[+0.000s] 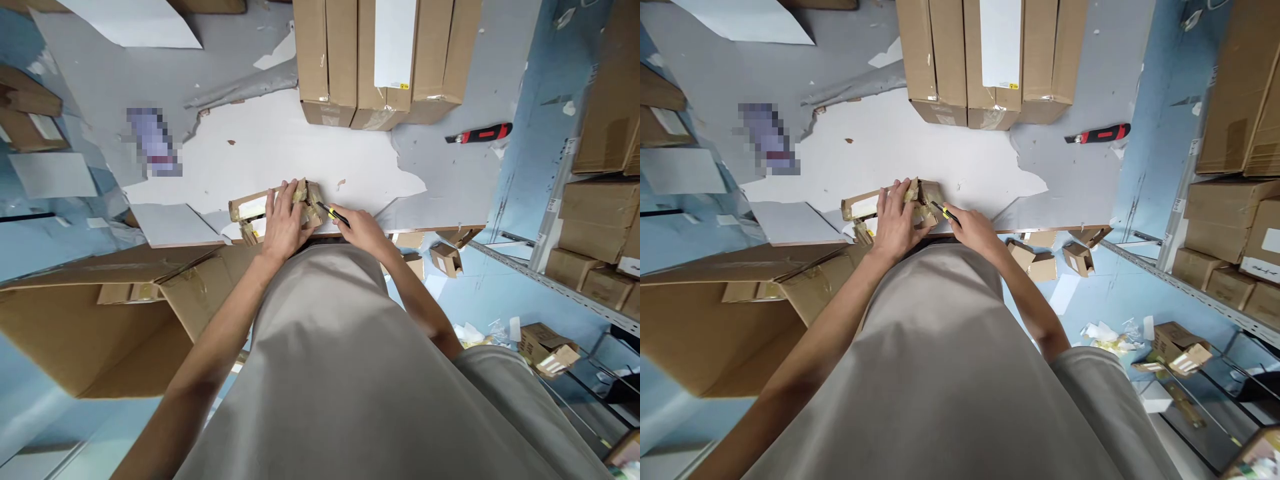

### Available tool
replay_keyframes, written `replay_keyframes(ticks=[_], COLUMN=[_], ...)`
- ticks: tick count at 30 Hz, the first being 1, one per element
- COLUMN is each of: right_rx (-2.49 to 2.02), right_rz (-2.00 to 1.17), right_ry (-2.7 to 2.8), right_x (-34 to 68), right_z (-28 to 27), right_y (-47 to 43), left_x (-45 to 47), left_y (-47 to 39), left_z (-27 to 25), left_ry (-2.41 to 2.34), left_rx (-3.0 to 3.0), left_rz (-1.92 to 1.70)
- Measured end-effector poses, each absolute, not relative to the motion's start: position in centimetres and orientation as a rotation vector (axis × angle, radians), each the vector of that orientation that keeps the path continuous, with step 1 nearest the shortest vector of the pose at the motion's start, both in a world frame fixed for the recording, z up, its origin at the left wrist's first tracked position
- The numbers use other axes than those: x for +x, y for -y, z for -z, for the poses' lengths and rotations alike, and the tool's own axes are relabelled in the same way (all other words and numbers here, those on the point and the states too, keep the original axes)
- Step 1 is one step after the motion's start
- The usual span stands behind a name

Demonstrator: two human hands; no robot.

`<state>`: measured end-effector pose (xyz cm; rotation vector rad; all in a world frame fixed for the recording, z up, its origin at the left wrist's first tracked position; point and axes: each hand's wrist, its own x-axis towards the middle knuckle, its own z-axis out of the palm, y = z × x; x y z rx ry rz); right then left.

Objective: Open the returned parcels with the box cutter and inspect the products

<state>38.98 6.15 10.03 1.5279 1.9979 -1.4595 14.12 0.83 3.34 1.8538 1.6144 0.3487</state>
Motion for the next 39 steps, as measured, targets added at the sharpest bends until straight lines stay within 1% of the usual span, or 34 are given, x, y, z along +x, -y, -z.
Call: replay_keyframes(ticks=[4,11,15,19,21,25,28,30,32,35,39], right_rx=[1.460,1.374,1.348,1.311,1.322,1.531,1.831,2.007,2.132,2.257,2.309], right_rz=[1.496,1.329,1.426,1.471,1.564,2.000,2.213,2.234,2.226,2.229,2.248], right_ry=[-2.040,-2.051,-2.083,-2.051,-2.011,-1.815,-1.637,-1.545,-1.461,-1.341,-1.234], right_x=[39.3,36.2,35.9,38.1,39.6,42.1,42.9,42.8,42.1,40.5,38.0], right_z=[-10.2,-9.5,-9.0,-9.2,-9.1,-7.1,-4.2,-1.9,0.3,2.9,3.9], right_y=[-6.5,-7.1,-7.9,-7.2,-6.4,-5.3,-5.4,-5.8,-6.2,-6.6,-6.5], left_x=[14.6,15.0,14.9,15.2,15.4,14.6,12.4,10.6,9.0,7.3,5.6], left_y=[-0.3,0.7,0.7,0.7,0.8,1.7,3.1,4.0,4.5,4.4,3.8], left_z=[-3.5,-3.3,-3.1,-2.9,-3.0,-4.1,-4.8,-4.4,-3.2,-1.1,0.1], left_ry=[-1.653,-1.694,-1.686,-1.693,-1.690,-1.708,-2.007,-2.269,-2.406,-2.416,-2.392], left_rx=[1.794,1.759,1.797,1.826,1.824,1.793,1.642,1.438,1.211,0.995,0.976], left_rz=[-0.399,-0.392,-0.367,-0.383,-0.387,-0.452,-0.592,-0.665,-0.660,-0.599,-0.599])
